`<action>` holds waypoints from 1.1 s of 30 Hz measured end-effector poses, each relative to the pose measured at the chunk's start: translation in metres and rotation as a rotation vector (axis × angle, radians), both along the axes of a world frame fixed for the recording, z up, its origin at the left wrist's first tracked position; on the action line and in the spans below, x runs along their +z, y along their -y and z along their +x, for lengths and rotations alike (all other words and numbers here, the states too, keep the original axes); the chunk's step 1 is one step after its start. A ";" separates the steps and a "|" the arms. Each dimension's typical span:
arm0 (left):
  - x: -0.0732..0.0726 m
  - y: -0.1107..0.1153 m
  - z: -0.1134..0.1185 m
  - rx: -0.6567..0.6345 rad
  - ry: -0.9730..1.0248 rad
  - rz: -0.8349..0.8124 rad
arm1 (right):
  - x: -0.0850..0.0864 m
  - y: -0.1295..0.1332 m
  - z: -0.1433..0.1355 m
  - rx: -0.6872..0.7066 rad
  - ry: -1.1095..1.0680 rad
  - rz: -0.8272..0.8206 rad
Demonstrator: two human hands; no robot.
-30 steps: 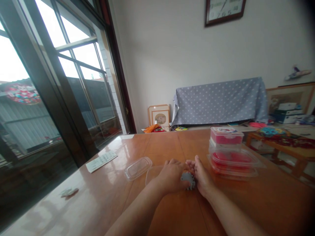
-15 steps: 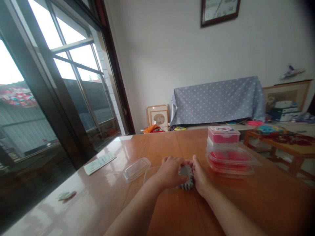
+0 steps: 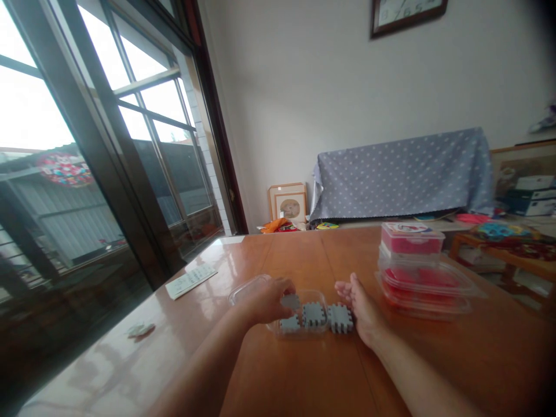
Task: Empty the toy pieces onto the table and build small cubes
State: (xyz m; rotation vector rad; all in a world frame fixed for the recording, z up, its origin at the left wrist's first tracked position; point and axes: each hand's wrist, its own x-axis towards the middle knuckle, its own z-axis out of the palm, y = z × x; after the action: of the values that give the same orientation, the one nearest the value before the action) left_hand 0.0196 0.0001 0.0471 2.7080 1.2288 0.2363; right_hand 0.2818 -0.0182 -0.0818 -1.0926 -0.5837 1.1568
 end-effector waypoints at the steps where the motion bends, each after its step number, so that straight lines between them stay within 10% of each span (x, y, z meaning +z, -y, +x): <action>1: -0.002 0.000 -0.002 -0.001 -0.029 -0.011 | 0.000 0.000 0.000 -0.001 0.001 -0.002; 33: -0.012 -0.003 0.019 -0.088 -0.261 -0.076 | 0.003 0.001 0.001 0.003 0.021 -0.026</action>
State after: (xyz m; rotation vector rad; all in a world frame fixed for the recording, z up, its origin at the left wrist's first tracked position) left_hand 0.0387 0.0032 0.0349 2.7835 1.1483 -0.1762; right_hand 0.2824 -0.0196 -0.0784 -1.1275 -0.5881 1.1595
